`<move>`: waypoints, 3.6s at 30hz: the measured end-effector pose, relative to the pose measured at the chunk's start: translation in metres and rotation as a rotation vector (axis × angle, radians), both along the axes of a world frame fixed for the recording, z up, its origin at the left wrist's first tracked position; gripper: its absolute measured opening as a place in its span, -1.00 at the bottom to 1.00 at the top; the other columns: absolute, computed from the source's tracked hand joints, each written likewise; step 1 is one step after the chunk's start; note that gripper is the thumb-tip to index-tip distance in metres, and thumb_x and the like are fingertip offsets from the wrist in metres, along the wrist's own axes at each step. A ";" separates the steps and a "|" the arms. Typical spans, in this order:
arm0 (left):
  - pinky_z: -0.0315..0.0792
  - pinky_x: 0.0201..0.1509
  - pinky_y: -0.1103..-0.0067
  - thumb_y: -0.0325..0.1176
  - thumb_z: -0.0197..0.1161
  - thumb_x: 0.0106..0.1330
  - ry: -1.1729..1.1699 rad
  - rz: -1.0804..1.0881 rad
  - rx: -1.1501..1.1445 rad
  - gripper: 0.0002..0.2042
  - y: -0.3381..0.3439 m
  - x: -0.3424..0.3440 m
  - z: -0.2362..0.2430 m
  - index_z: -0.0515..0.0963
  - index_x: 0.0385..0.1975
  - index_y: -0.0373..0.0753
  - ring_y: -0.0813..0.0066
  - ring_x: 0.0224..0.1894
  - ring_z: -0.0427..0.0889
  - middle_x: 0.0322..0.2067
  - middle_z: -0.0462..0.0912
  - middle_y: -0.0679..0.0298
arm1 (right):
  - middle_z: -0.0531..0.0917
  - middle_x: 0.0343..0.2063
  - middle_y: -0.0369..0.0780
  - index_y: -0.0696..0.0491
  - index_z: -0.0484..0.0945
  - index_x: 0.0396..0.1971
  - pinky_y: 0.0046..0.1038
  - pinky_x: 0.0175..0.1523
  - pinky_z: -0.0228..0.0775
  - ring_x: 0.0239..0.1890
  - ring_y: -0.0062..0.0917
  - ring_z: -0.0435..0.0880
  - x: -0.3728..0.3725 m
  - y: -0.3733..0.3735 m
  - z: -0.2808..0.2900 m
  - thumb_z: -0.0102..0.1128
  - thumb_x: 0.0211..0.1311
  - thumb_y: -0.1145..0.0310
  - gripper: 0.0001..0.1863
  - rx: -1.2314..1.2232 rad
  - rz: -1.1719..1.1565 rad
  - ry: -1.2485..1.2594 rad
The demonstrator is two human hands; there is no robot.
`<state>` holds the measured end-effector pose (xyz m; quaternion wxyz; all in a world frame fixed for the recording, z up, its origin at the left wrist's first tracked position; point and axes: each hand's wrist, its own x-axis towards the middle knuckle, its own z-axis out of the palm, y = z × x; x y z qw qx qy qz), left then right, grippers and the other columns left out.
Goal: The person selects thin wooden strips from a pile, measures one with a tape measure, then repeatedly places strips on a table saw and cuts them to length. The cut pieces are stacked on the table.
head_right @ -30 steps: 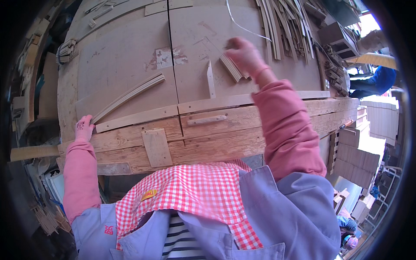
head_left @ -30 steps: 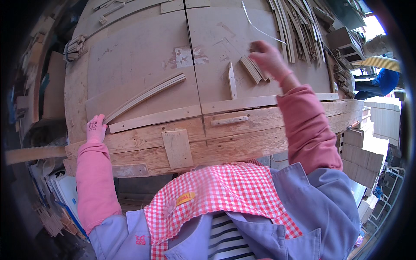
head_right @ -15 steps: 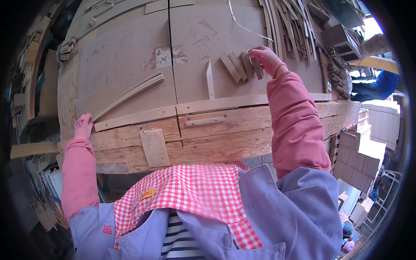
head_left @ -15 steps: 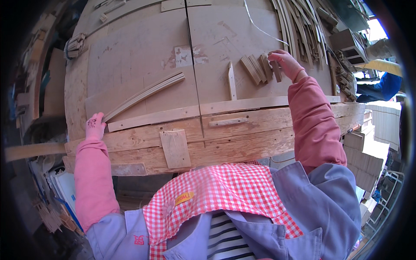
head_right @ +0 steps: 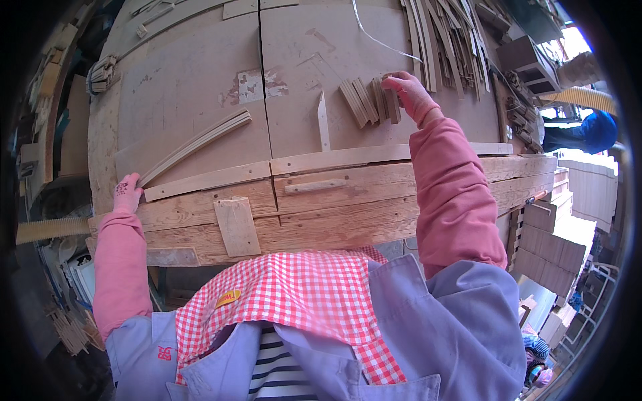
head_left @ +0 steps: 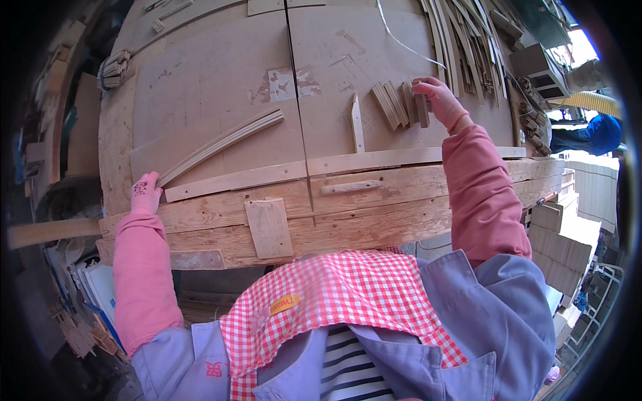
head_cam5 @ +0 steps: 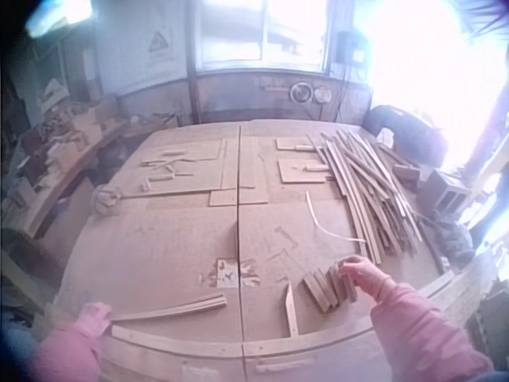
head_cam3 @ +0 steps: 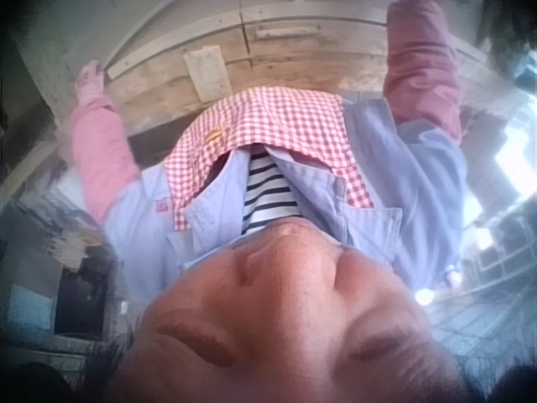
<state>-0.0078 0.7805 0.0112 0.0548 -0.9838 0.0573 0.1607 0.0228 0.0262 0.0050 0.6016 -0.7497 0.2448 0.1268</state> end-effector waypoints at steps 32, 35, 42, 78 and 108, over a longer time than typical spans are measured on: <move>0.37 0.15 0.26 -0.28 0.39 0.12 0.127 -0.179 0.255 -0.68 -0.014 0.008 0.027 0.57 -0.12 -0.12 0.14 0.06 0.55 -0.10 0.61 0.18 | 0.67 -0.36 -0.02 0.04 0.60 -0.32 -0.13 -0.08 0.51 -0.25 0.00 0.63 -0.051 0.015 -0.010 0.12 0.29 0.23 -0.80 -0.996 0.142 -0.333; 0.41 0.15 0.26 -0.26 0.36 0.17 0.082 -0.150 0.224 -0.67 -0.056 0.026 0.061 0.58 -0.06 -0.15 0.12 0.08 0.57 -0.06 0.63 0.16 | 0.68 -0.29 -0.02 0.05 0.63 -0.20 -0.18 -0.12 0.51 -0.24 -0.10 0.65 -0.061 0.015 -0.007 0.13 0.29 0.24 -0.77 -0.938 0.181 -0.116; 0.49 0.11 0.44 -0.27 0.16 0.44 0.202 -0.395 -1.008 -0.68 -0.329 0.010 0.057 0.57 0.02 -0.37 0.34 -0.03 0.65 -0.10 0.69 0.11 | 0.72 -0.19 -0.04 0.02 0.67 -0.11 -0.18 0.04 0.53 -0.12 -0.12 0.71 -0.059 0.032 0.001 0.20 0.20 0.16 -0.66 -0.973 0.166 0.105; 0.50 -0.12 0.47 -0.05 0.11 0.49 0.453 0.209 -1.182 -0.58 -0.488 -0.020 0.002 0.58 -0.08 -0.37 0.42 -0.25 0.63 -0.27 0.66 0.18 | 0.73 -0.25 -0.01 0.08 0.66 -0.08 -0.25 0.01 0.52 -0.15 -0.15 0.71 -0.038 0.046 0.010 0.15 0.15 0.26 -0.63 -0.510 0.520 -0.133; 0.23 0.32 0.20 -0.25 0.19 0.33 -0.147 -0.657 -0.289 -0.74 -0.551 0.017 0.022 0.61 -0.02 -0.08 0.21 0.23 0.41 0.11 0.55 0.27 | 0.67 -0.16 -0.05 0.05 0.61 -0.22 -0.16 0.01 0.54 -0.11 -0.13 0.68 -0.058 -0.004 0.018 0.23 0.16 0.21 -0.73 -1.090 0.377 -0.109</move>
